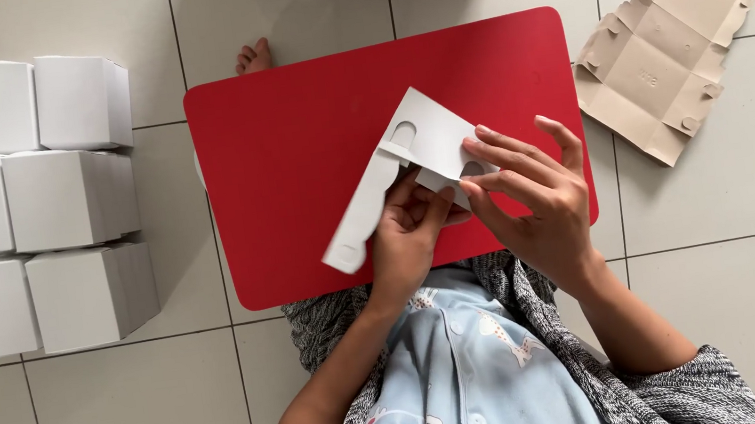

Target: Folding cardboard templates into boxes and stacking them

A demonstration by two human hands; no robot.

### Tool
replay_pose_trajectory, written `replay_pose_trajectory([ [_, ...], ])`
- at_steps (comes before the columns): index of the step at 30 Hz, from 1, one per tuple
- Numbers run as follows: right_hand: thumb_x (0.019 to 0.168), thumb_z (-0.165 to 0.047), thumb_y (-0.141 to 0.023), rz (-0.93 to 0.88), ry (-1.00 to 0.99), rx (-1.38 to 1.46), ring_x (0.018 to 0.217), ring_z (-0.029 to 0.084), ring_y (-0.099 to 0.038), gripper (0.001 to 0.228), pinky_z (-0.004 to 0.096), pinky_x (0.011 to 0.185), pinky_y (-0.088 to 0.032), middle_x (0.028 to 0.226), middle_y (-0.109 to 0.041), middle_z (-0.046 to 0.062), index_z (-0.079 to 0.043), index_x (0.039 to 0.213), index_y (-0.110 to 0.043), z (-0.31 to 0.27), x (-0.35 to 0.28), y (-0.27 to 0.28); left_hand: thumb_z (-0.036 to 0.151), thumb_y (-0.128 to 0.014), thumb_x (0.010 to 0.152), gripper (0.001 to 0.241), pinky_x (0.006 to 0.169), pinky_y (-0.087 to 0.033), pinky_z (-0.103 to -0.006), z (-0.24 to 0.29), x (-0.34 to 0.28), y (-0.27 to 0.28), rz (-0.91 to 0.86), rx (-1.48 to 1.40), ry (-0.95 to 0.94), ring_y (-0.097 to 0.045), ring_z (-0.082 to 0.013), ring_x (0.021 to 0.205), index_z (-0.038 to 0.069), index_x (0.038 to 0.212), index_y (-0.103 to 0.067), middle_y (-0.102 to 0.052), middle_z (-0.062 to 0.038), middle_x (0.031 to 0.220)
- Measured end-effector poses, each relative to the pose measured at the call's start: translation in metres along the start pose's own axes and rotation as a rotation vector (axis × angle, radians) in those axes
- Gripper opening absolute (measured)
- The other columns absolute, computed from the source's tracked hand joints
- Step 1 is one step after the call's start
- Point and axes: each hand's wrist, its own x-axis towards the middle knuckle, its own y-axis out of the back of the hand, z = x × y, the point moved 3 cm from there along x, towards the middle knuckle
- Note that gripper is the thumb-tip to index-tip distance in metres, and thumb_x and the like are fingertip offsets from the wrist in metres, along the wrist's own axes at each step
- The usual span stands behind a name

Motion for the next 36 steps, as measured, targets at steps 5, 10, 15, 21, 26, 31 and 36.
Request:
replay_pose_trajectory([
  [5, 0.095, -0.011, -0.078, -0.006, 0.007, -0.02, 0.117, 0.025, -0.072, 0.011, 0.049, 0.112, -0.032, 0.118, -0.078, 0.006, -0.013, 0.085, -0.074, -0.001, -0.003, -0.003, 0.001, -0.066, 0.098, 0.038, 0.084, -0.068, -0.0442, 0.007, -0.001, 0.0, 0.013, 0.037, 0.001, -0.073, -0.0195, 0.086, -0.001, 0.136, -0.058, -0.063, -0.006, 0.087],
  [10, 0.093, -0.013, -0.08, -0.04, 0.041, -0.089, 0.12, 0.025, -0.07, 0.01, 0.051, 0.111, -0.031, 0.122, -0.077, 0.007, -0.014, 0.085, -0.073, 0.003, -0.011, -0.012, 0.001, -0.065, 0.097, 0.039, 0.084, -0.067, -0.0371, 0.016, -0.004, 0.0, 0.012, 0.137, -0.029, -0.072, -0.0168, 0.091, -0.004, 0.136, -0.057, -0.065, -0.007, 0.093],
  [15, 0.092, -0.012, -0.08, -0.003, 0.013, 0.044, 0.125, 0.031, -0.068, 0.007, 0.05, 0.113, -0.032, 0.125, -0.075, 0.01, -0.015, 0.094, -0.074, 0.013, -0.02, -0.018, 0.005, -0.062, 0.1, 0.037, 0.086, -0.065, -0.0367, 0.012, -0.004, 0.006, -0.004, 0.163, -0.064, -0.073, -0.0195, 0.095, -0.006, 0.135, -0.057, -0.068, -0.012, 0.098],
  [21, 0.079, -0.009, -0.087, -0.083, -0.042, 0.124, 0.136, 0.047, -0.054, 0.038, 0.055, 0.105, -0.046, 0.154, -0.048, 0.024, -0.016, 0.114, -0.076, 0.02, -0.029, -0.026, 0.027, -0.054, 0.107, 0.052, 0.048, -0.041, -0.0146, 0.055, -0.005, -0.009, 0.035, 0.255, -0.074, -0.043, -0.0011, 0.049, -0.013, 0.139, -0.051, -0.061, -0.006, 0.06],
  [26, 0.081, -0.007, -0.086, -0.007, -0.079, 0.205, 0.114, 0.041, -0.063, 0.037, 0.045, 0.094, -0.052, 0.15, -0.046, 0.023, -0.013, 0.116, -0.075, 0.04, -0.025, -0.028, 0.021, -0.059, 0.102, 0.062, 0.097, -0.055, -0.042, 0.08, -0.037, 0.005, -0.236, 0.483, -0.155, -0.064, -0.0335, 0.121, -0.01, 0.149, -0.036, -0.06, -0.027, 0.134],
  [31, 0.092, -0.024, -0.08, 0.073, -0.147, 0.25, 0.084, 0.028, -0.06, 0.031, 0.035, 0.071, -0.05, 0.137, -0.056, 0.021, -0.009, 0.119, -0.072, 0.053, -0.008, -0.016, 0.022, -0.066, 0.095, 0.038, 0.069, -0.063, -0.0291, 0.133, -0.06, 0.042, -0.325, 0.469, -0.295, -0.074, -0.0154, 0.071, -0.002, 0.123, -0.071, -0.078, -0.012, 0.082],
  [36, 0.1, -0.031, -0.072, 0.017, -0.653, 0.505, 0.06, 0.006, -0.046, 0.023, 0.02, 0.049, -0.045, 0.074, -0.06, 0.002, -0.011, 0.112, -0.074, 0.102, -0.023, -0.025, 0.04, -0.05, 0.107, 0.046, 0.066, -0.038, -0.021, 0.135, -0.016, 0.117, 0.231, 0.477, -0.477, -0.051, -0.0111, 0.081, 0.007, 0.139, -0.049, -0.064, -0.009, 0.11],
])
